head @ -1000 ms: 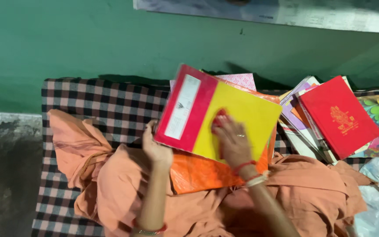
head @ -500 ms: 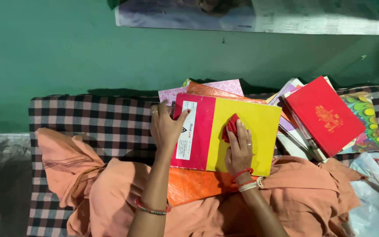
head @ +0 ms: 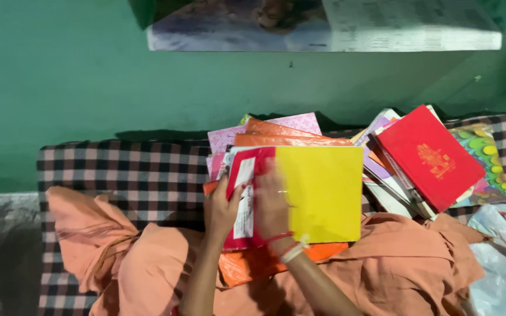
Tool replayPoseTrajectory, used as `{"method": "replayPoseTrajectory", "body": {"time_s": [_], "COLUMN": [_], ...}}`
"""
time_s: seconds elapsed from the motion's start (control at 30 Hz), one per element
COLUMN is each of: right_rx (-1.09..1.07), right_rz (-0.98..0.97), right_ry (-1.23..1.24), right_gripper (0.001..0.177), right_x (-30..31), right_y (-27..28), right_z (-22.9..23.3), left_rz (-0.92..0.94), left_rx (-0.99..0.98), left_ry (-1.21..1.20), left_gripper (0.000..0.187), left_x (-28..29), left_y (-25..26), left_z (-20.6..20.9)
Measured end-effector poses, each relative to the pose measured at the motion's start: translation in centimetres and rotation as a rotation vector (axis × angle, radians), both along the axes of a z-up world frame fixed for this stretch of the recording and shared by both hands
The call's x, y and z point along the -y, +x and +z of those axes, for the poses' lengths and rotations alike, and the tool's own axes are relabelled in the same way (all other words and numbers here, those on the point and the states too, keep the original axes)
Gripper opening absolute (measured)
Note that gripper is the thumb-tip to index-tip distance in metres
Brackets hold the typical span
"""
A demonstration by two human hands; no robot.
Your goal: The person removes books and papers from a wall shelf one by one, placing them on a checkered mat on the floor. After clearing the shelf, the person wipes the shelf surface with a red cloth, then wipes the covers of several books before returning some to the shelf.
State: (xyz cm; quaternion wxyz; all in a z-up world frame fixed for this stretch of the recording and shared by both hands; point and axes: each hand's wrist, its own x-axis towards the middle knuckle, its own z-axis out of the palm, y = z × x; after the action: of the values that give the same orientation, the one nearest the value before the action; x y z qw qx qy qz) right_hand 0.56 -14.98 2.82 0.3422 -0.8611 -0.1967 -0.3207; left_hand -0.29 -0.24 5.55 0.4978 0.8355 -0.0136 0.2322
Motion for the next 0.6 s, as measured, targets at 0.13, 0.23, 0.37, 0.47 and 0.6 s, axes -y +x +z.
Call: {"method": "replayPoseTrajectory", "body": {"time_s": [0.13, 0.23, 0.37, 0.47, 0.6], "right_rx": [0.088, 0.05, 0.014, -0.032, 0.068], "right_rz": [0.2, 0.019, -0.314, -0.598, -0.084], "right_ry": [-0.357, -0.498, -0.427, -0.148, -0.131], "right_gripper": [0.037, 0.045, 0.062, 0.046, 0.054], "right_x": [-1.8, 2.6, 12.8, 14.3, 3.3], "right_y": [1.6, 5.3, 7.1, 5.6, -3.0], "right_z": [-0.5, 0.3, 2.8, 4.4, 2.1], "left_rz": [0.14, 0.149, 0.134, 0.131, 0.15], "left_rx": [-0.065, -0.024, 0.018, -0.049, -0.039], "left_ry": [0.008, -0.087, -0.122, -0.262, -0.253], "left_gripper": [0.016, 0.019, 0.022, 0.023, 0.022], "left_x": [-3.6, -5.1, -5.2, -4.8, -4.9], "left_y": [-1.9, -2.7, -2.3, -1.3, -1.5], "left_z": [-2.2, -3.4, -4.2, -4.5, -5.1]}}
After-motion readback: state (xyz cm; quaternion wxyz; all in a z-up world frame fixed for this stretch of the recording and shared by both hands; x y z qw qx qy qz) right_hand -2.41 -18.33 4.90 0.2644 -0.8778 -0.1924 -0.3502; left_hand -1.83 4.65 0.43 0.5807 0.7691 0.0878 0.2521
